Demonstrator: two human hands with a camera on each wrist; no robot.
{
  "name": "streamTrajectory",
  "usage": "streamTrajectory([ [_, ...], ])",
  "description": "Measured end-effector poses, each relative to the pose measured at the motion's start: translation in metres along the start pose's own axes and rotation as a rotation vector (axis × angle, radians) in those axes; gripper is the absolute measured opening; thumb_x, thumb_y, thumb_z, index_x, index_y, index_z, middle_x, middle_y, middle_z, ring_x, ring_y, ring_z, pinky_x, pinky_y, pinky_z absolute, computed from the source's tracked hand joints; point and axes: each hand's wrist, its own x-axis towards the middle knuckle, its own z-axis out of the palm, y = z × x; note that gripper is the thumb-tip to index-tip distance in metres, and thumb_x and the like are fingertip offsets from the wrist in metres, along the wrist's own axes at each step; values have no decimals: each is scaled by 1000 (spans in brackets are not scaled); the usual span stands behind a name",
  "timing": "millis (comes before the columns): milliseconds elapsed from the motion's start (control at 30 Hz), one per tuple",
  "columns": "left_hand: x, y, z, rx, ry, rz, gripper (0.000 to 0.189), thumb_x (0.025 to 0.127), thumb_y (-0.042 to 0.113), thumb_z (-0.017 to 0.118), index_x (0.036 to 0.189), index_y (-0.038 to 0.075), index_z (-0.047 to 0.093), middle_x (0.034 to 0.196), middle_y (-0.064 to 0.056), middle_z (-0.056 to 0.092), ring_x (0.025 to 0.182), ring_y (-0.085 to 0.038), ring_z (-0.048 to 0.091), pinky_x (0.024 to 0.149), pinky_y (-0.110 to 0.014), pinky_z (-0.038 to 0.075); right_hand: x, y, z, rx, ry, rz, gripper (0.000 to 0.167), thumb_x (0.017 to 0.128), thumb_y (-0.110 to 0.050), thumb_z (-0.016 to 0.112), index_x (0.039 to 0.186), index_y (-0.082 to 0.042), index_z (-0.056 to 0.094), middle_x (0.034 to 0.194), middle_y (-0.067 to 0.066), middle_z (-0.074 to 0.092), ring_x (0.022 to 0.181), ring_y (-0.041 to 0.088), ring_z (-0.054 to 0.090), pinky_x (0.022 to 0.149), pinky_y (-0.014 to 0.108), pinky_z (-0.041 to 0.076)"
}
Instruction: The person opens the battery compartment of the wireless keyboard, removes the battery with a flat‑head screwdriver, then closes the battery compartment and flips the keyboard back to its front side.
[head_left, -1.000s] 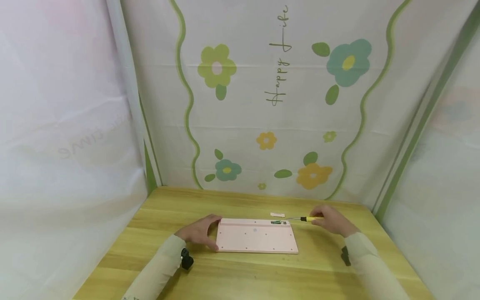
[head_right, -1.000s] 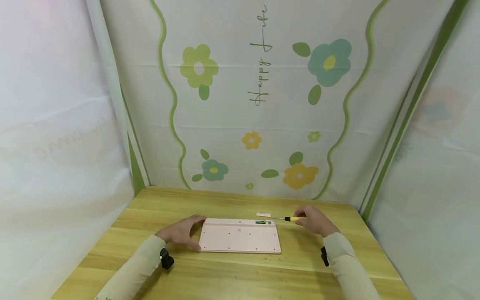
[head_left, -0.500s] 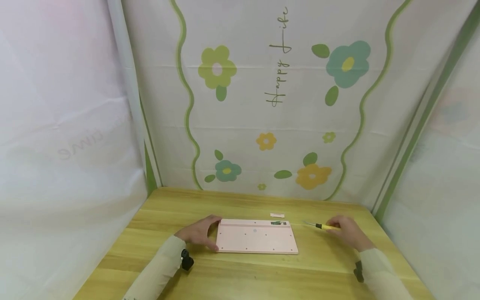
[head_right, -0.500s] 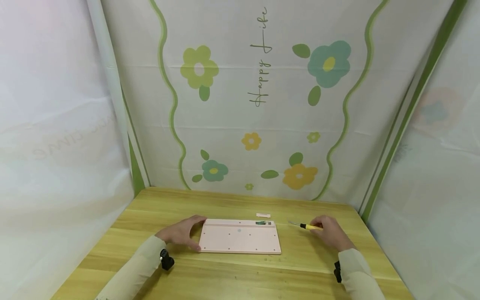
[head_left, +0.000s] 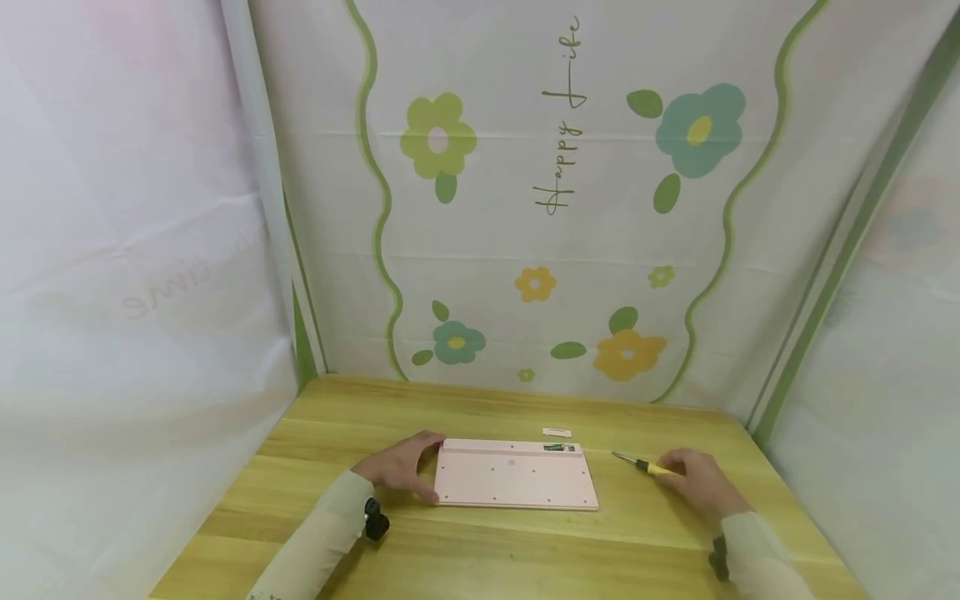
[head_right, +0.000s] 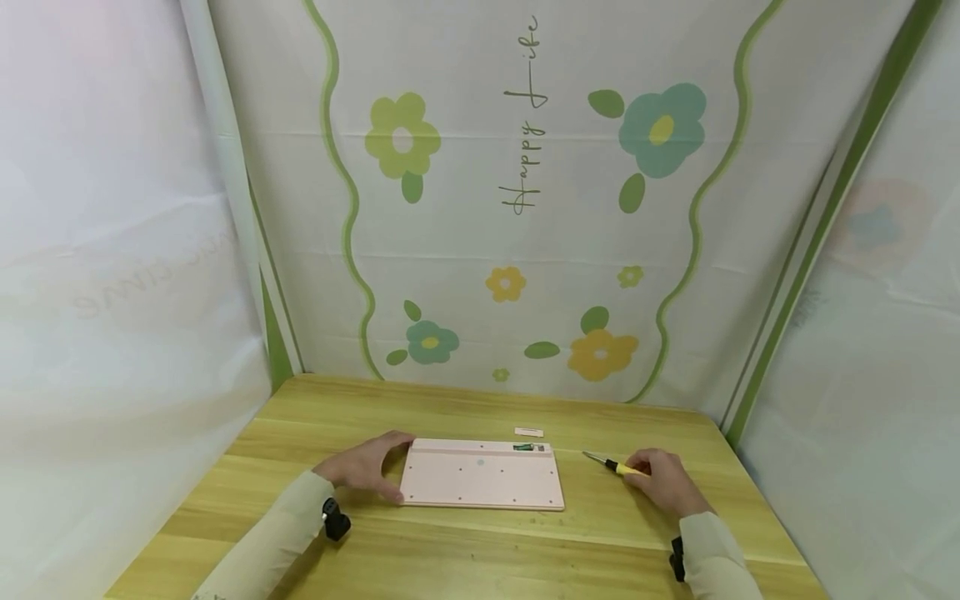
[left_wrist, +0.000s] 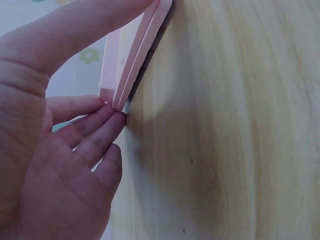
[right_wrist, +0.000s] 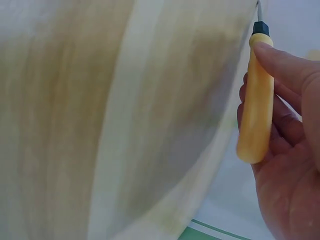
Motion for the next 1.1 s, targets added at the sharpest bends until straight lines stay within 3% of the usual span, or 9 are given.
streamTrajectory([
  [300,-3,4,-3,9,-4,1,115,73,40,97,162,1,35,166,-17,40,155,-41,37,126,-63,31,1,4,6,10,-25,38,11,91,-21,82,96,-13,78,94,-1,78,83,9,67,75,25,56],
  [467,-2,3,-3,-3,-6,-7,116,73,40,97,163,2,35,166,-17,39,156,-40,36,127,-62,31,2,8,7,18,-33,24,15,91,-23,83,97,-10,77,92,-1,76,80,5,64,72,23,55],
  [633,-3,4,-3,4,-5,0,115,74,40,97,162,1,35,166,-18,39,155,-41,37,126,-63,31,7,4,3,-20,-7,-30,21,90,-22,84,101,-5,77,96,4,77,83,11,68,73,25,58],
  [733,-3,4,-3,8,2,-2,115,73,39,97,162,0,35,165,-18,40,154,-41,38,126,-63,32,13,-6,-2,-45,10,-74,26,91,-21,84,106,-1,77,101,10,78,89,18,71,76,31,61],
  [867,-3,4,-4,11,3,-12,115,73,40,97,162,2,36,166,-17,40,154,-40,38,126,-63,32,25,-30,-9,-41,-31,-125,31,93,-20,81,113,3,76,108,17,77,95,26,72,81,41,62],
  [1100,-1,4,-1,11,-13,-6,115,73,41,97,162,2,36,167,-18,39,155,-40,37,126,-62,32,52,-68,2,-21,-102,-204,27,93,-15,81,113,2,75,107,16,76,95,25,70,83,37,61],
])
